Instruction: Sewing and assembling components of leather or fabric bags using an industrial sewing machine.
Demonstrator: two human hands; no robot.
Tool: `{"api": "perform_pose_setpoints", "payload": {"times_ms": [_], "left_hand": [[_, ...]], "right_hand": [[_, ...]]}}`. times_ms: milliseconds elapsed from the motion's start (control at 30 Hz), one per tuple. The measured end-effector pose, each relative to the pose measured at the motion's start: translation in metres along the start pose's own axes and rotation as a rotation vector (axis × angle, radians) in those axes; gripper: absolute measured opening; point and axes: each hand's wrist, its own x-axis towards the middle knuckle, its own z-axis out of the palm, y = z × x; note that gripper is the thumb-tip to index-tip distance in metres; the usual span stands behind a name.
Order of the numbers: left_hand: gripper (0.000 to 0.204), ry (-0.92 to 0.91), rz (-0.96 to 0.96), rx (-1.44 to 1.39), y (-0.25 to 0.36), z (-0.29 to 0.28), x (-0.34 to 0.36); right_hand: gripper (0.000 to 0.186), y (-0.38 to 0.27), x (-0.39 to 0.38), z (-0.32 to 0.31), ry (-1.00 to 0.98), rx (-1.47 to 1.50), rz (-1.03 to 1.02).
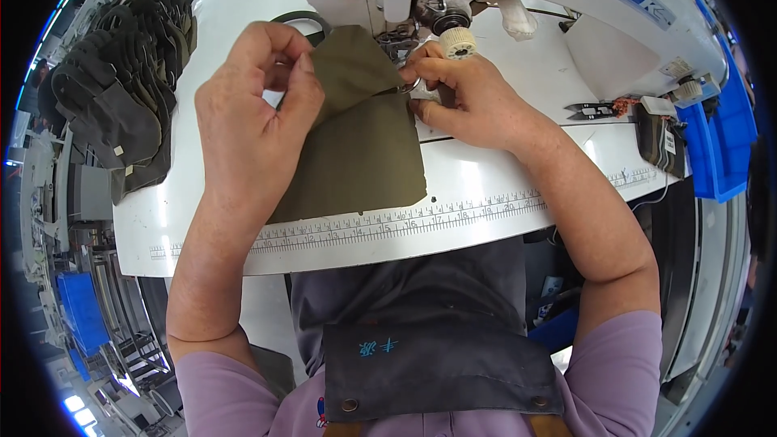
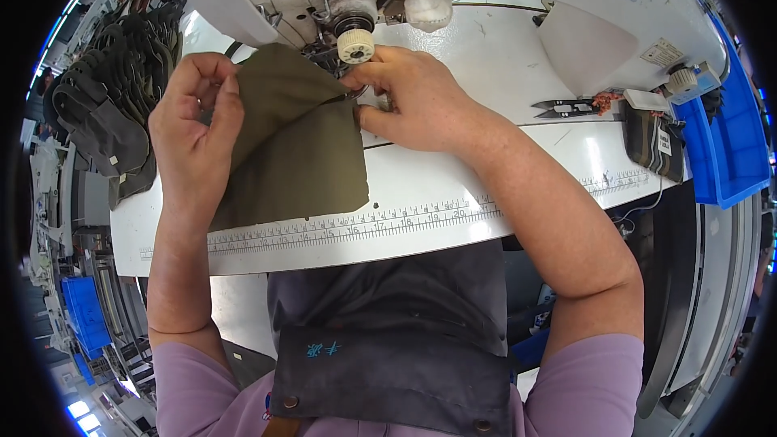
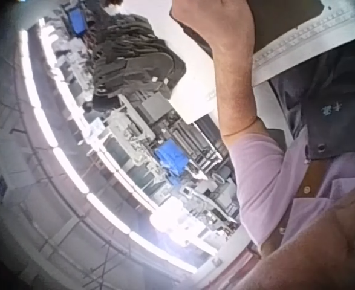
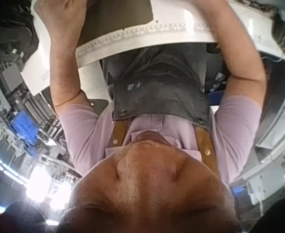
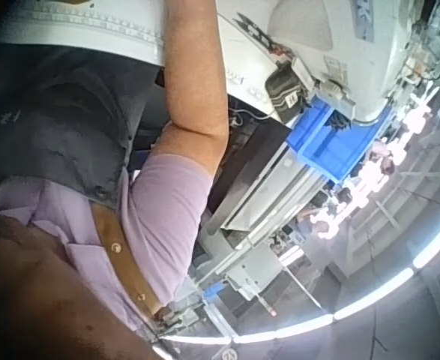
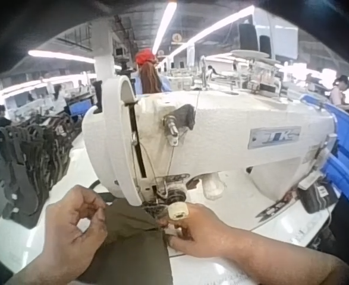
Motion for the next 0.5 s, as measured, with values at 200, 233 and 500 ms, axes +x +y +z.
{"api": "perform_pose_setpoints", "payload": {"times_ms": [200,233,500], "left_hand": [[0.008,0.094,0.110,0.050,-0.003,0.004,0.002],[0.008,0.093,0.129,0.046,-0.004,0.004,0.003],[0.012,0.111,0.236,0.093,-0.008,0.011,0.001]], "right_hand": [[0.028,0.003,0.001,0.002,-0.006,0.018,0.042],[0.029,0.006,0.001,0.003,0.017,-0.007,0.005],[0.022,0.011,0.003,0.006,0.065,0.011,-0.066]]}}
